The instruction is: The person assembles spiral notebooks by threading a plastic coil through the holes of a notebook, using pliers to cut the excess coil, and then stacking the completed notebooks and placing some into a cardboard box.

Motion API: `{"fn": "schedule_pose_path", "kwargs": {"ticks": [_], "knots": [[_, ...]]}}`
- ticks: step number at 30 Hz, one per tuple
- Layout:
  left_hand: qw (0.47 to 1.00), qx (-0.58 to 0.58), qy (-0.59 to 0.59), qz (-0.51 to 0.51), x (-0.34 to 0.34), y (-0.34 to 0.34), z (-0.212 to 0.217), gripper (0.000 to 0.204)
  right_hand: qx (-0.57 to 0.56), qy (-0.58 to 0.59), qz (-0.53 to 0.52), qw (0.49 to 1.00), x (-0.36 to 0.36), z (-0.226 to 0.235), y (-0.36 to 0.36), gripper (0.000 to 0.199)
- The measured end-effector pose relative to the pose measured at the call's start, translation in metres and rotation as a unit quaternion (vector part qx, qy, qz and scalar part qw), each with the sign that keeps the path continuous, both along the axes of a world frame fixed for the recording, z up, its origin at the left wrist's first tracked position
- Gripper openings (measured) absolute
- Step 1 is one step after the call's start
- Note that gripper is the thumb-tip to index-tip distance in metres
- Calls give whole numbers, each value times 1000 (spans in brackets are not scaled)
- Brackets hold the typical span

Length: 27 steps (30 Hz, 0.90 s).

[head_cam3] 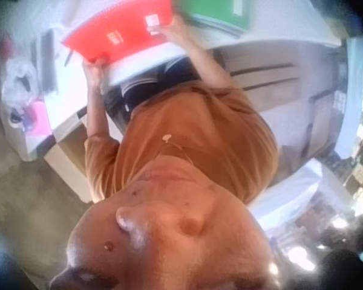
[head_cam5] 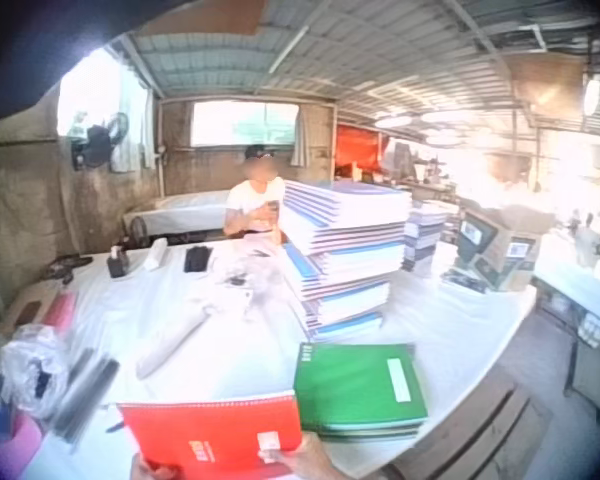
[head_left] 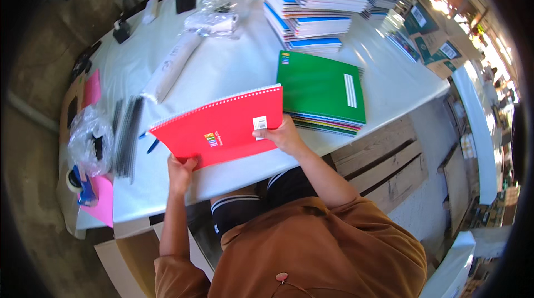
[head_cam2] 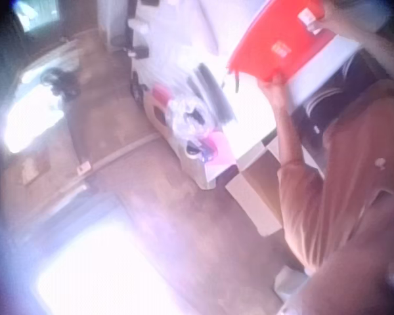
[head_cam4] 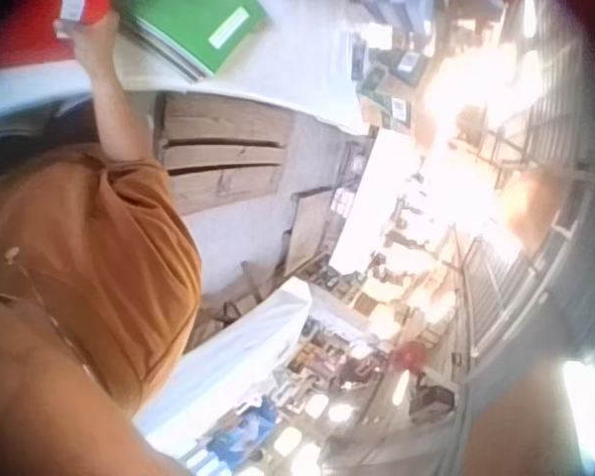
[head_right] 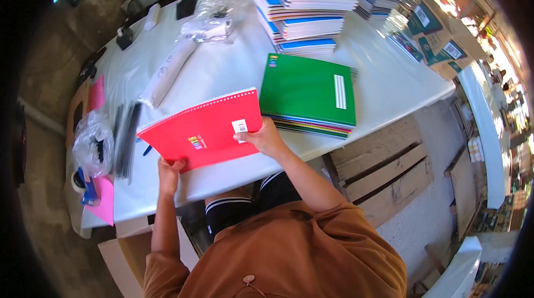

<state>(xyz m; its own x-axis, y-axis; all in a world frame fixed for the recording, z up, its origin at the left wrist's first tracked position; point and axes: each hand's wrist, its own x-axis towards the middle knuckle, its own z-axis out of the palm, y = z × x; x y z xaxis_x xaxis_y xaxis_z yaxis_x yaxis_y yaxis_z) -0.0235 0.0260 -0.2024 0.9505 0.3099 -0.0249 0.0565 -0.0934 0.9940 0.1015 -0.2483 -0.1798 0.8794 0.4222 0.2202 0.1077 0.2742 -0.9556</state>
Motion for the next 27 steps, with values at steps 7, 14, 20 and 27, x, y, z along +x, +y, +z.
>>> {"fn": "schedule_pose_path", "kwargs": {"ticks": [7,14,20,27], "knots": [[994,13,-106,31,10,-44,6,12,8,-13,36,999,-8,-12,-28,21],[998,-49,-30,40,3,-35,-14,32,-41,-60,91,993,1,26,-34,33],[926,374,42,-27,-4,61,-28,21,-55,-102,123,986,16,43,-35,24],[689,658,178,245,-36,137,-14,20,-77,-178,95,977,13,44,-37,25]]}}
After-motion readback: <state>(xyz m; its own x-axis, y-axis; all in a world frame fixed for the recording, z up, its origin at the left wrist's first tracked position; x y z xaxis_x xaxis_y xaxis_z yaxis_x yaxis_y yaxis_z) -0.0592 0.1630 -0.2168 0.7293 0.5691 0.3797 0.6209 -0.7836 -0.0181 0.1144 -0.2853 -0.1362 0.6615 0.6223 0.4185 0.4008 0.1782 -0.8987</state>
